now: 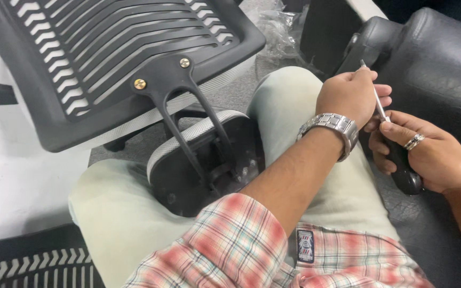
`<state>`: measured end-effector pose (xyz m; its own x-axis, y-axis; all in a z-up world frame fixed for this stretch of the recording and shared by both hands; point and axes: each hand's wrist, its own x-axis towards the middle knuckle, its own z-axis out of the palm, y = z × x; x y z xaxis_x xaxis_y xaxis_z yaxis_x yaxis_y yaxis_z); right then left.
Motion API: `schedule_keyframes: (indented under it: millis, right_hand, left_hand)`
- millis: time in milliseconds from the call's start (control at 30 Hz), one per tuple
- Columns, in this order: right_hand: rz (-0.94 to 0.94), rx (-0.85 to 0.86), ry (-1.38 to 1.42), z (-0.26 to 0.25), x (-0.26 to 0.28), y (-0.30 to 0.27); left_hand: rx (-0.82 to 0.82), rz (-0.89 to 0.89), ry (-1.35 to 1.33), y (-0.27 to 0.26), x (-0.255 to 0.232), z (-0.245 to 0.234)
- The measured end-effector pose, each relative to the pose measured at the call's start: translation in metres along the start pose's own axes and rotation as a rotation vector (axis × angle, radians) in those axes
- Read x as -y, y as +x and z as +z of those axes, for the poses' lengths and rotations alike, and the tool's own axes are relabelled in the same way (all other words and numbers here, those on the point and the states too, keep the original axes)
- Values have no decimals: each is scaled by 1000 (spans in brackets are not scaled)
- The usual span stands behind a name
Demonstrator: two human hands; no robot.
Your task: The person assembles an office chair by attaching a black plastic base to the underside of the chair seat. They insert screws by hand and then use a screwdriver to tighten them, securing the base to the seat.
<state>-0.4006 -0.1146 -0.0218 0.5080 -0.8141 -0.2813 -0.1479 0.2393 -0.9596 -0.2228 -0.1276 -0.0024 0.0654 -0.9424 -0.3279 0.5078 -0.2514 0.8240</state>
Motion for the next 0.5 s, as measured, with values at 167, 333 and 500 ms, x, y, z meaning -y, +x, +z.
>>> schedule_keyframes:
  millis: [167,333,500]
  right_hand:
    - [29,11,-246,28,17,13]
    - [-5,61,-680,59,40,20]
    - [-59,173,-782,92,58,20]
  left_hand:
    - [-176,237,160,-22,-23,-36]
    - [-331,365,299,-45,-50,-77]
    - [-397,374,232,-71,-71,-116]
